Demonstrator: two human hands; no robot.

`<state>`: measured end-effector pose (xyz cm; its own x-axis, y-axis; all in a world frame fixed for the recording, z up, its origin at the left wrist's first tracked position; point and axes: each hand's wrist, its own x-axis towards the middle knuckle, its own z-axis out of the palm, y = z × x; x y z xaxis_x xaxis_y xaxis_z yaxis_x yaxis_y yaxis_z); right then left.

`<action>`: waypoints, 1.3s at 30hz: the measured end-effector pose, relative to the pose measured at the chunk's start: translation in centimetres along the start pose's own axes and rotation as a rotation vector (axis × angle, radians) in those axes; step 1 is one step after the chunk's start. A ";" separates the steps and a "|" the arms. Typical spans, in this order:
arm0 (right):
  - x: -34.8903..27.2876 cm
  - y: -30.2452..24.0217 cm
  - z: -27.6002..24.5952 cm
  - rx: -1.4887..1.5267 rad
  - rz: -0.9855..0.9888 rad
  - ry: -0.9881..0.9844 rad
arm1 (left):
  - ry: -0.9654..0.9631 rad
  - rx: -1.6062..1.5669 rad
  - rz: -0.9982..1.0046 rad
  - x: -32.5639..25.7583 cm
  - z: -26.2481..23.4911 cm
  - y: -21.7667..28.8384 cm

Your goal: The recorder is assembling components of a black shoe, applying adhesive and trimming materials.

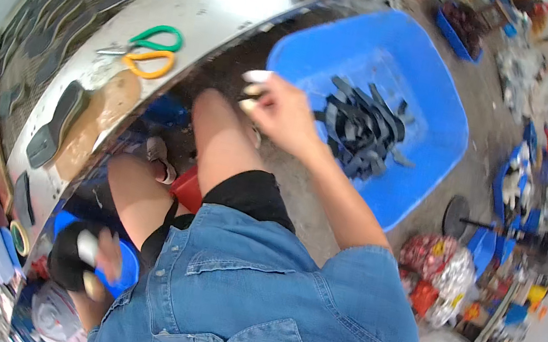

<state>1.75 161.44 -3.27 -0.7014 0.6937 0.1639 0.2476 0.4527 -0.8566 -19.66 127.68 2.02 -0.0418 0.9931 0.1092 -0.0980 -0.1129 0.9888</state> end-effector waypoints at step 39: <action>1.6 2.8 -8.0 0.400 0.222 -0.100 | 0.189 0.012 -0.400 15.8 1.5 -9.3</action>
<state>6.67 168.33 -1.44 -0.7262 0.6833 -0.0758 0.1354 0.0341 -0.9902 -17.91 144.45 -5.26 -0.1841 0.9354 -0.3018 -0.1322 0.2807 0.9506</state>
